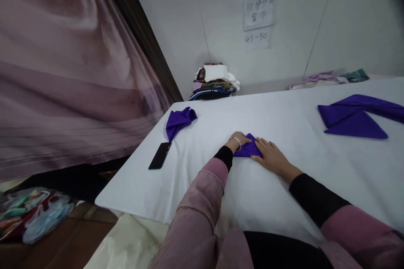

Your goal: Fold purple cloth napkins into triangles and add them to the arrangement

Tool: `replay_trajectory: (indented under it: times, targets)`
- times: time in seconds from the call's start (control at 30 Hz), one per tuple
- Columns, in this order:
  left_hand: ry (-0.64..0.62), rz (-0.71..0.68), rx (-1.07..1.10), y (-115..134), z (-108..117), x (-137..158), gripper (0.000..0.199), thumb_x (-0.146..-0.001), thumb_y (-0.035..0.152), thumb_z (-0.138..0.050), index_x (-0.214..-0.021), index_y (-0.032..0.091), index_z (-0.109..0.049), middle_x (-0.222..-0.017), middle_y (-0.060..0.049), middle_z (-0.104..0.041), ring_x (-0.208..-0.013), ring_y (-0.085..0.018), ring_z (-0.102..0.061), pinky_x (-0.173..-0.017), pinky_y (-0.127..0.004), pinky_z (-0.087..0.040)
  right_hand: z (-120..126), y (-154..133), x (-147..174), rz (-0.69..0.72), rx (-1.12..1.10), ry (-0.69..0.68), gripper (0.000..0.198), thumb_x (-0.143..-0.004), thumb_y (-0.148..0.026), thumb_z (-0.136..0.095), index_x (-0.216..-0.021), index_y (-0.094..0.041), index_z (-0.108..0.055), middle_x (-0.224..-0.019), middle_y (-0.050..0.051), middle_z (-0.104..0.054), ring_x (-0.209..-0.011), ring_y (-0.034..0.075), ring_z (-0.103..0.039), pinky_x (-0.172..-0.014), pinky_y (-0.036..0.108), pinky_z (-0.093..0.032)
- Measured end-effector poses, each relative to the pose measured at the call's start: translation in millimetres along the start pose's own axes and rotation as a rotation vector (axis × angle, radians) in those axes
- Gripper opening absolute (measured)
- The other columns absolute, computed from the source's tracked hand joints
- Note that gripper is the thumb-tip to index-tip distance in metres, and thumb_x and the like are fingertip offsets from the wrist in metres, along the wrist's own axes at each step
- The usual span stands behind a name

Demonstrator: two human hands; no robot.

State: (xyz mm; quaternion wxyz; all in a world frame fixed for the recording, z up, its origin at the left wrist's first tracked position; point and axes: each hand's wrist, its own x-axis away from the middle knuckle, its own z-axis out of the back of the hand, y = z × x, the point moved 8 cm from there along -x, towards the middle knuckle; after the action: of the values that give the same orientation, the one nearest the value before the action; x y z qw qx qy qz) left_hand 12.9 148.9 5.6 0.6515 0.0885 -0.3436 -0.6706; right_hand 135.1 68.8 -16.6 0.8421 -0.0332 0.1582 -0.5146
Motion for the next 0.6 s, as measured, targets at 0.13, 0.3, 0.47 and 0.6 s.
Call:
replay_trajectory:
  times: [0.13, 0.3, 0.47, 0.6]
  targets:
    - [-0.055, 0.019, -0.007, -0.4, -0.2, -1.9, 0.024, -0.065, 0.038, -0.069, -0.079, 0.019, -0.067, -0.094, -0.005, -0.071, -0.089, -0.023, -0.064, -0.076, -0.028, -0.047, 0.2, -0.7, 0.9, -0.006, -0.021, -0.006, 0.073, -0.087, -0.063, -0.031, -0.144, -0.018, -0.028, -0.148, 0.014, -0.031, -0.136, 0.028, -0.026, -0.109, 0.049, -0.023]
    - [-0.077, -0.007, 0.096, -1.0, -1.8, 5.6, 0.022, -0.068, 0.034, -0.067, -0.082, 0.017, -0.066, -0.092, -0.005, -0.07, -0.086, -0.021, -0.063, -0.073, -0.029, -0.048, 8.8, -1.4, 1.5, -0.045, -0.146, -0.017, 0.075, -0.087, -0.063, -0.033, -0.145, -0.017, -0.026, -0.147, 0.013, -0.032, -0.135, 0.028, -0.028, -0.109, 0.05, -0.022]
    - [-0.143, -0.064, 0.309, -3.3, -6.5, 15.9, 0.017, -0.075, 0.029, -0.062, -0.086, 0.017, -0.064, -0.084, -0.003, -0.07, -0.072, -0.016, -0.064, -0.068, -0.028, -0.051, 18.2, 18.3, 0.8, -0.199, -0.42, 0.076, 0.058, -0.09, -0.053, -0.035, -0.141, -0.024, -0.035, -0.135, 0.008, -0.051, -0.124, 0.028, -0.046, -0.104, 0.051, -0.033]
    - [-0.201, -0.131, 0.478, -2.5, -8.1, 26.8, 0.016, -0.079, 0.025, -0.061, -0.092, 0.016, -0.063, -0.085, -0.003, -0.07, -0.07, -0.014, -0.064, -0.069, -0.028, -0.052, 16.2, 29.9, 1.1, -0.28, -0.666, 0.105, 0.052, -0.084, -0.042, -0.051, -0.132, -0.023, -0.048, -0.128, 0.008, -0.057, -0.117, 0.028, -0.052, -0.1, 0.05, -0.039]
